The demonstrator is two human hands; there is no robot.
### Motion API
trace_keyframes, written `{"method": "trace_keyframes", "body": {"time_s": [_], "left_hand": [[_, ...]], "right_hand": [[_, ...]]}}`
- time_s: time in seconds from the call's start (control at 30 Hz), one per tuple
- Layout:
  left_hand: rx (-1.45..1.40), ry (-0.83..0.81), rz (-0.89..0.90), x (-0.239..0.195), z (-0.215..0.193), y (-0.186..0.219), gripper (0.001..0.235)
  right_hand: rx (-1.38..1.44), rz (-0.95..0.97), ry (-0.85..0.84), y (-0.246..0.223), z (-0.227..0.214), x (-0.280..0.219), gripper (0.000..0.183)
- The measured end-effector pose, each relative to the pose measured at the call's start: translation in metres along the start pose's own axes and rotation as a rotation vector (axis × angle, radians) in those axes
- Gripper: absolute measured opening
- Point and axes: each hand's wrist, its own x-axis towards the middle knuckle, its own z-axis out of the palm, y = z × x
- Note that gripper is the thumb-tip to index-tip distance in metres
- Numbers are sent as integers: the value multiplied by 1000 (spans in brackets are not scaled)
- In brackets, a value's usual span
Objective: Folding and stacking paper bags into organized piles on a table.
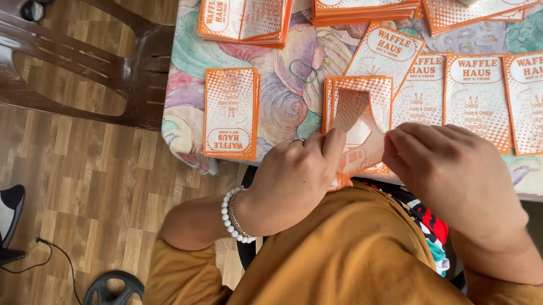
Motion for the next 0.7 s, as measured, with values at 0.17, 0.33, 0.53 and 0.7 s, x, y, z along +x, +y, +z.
{"method": "trace_keyframes", "body": {"time_s": [0.17,0.33,0.53,0.7], "left_hand": [[-11,4,-14,0,-8,-4,8],[-65,94,-54,-9,-1,-14,24],[78,85,5,-18,13,-18,57],[172,220,-1,-19,25,-22,55]], "right_hand": [[-47,126,-7,14,7,-6,38],[240,334,155,14,19,-11,16],[23,462,219,13,32,-24,24],[175,709,376,11,30,-22,26]]}}
